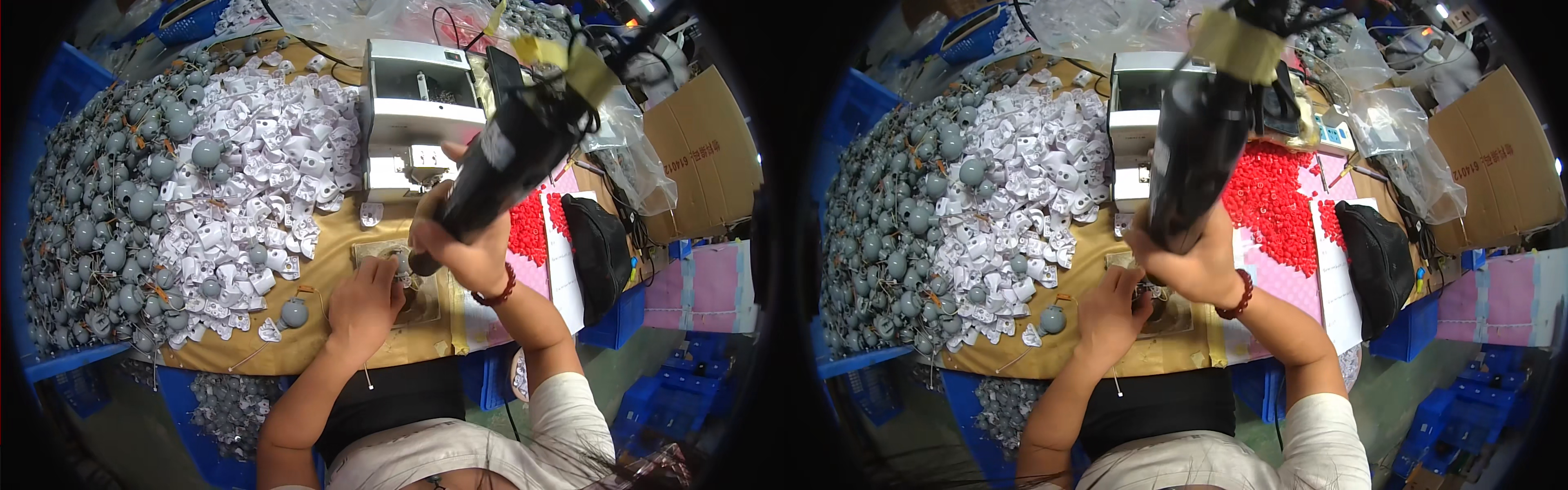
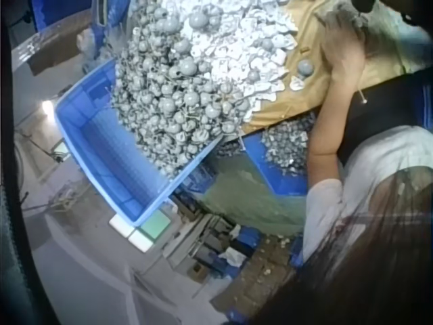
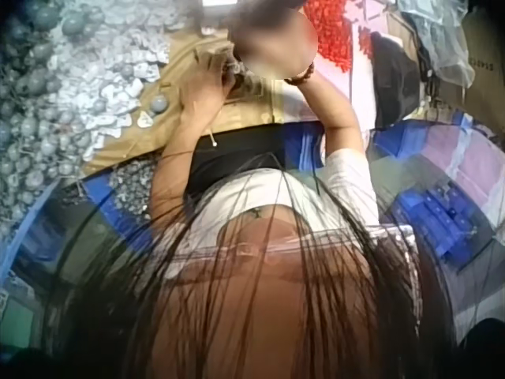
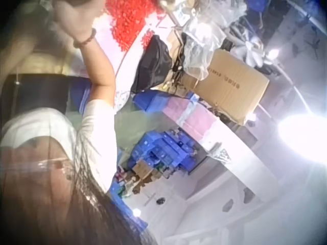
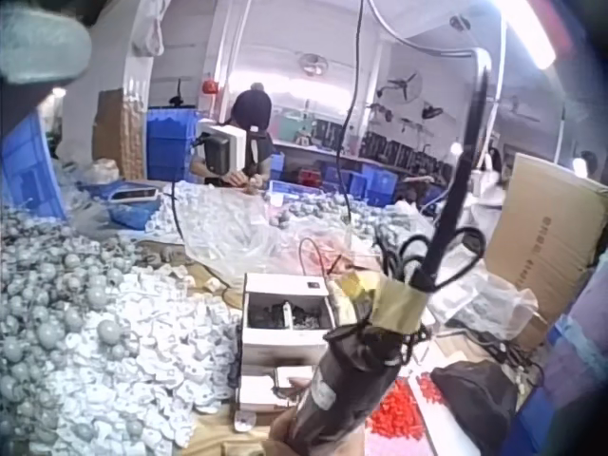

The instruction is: Assemble small plastic components using an electric handheld screwdriver at a factory workbench.

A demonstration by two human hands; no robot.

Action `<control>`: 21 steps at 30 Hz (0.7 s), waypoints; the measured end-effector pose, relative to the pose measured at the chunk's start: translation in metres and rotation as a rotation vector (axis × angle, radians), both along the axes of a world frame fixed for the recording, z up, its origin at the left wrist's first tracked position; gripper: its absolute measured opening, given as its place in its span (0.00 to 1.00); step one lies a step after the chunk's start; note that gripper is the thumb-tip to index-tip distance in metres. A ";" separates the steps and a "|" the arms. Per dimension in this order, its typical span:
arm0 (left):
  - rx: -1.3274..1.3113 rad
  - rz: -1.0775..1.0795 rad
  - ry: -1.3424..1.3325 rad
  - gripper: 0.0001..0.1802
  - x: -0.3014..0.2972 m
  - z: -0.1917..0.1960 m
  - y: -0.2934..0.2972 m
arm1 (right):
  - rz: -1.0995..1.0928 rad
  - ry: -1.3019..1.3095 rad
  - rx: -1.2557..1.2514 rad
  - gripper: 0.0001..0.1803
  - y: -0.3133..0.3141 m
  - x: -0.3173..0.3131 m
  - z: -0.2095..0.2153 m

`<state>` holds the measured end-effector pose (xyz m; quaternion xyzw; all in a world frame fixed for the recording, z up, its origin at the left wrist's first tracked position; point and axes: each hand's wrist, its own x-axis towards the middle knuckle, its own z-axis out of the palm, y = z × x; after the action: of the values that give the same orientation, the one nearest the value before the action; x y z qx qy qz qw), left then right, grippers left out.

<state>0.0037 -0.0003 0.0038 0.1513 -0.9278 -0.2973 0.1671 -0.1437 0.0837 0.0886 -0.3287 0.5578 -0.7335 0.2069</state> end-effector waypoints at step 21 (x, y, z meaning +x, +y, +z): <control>0.019 -0.008 -0.029 0.21 0.002 -0.001 -0.004 | 0.259 0.553 0.126 0.38 0.032 0.010 -0.030</control>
<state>0.0057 -0.0045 0.0029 0.1534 -0.9278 -0.3048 0.1511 -0.1342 0.1162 0.0591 -0.5707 0.5907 -0.5479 0.1588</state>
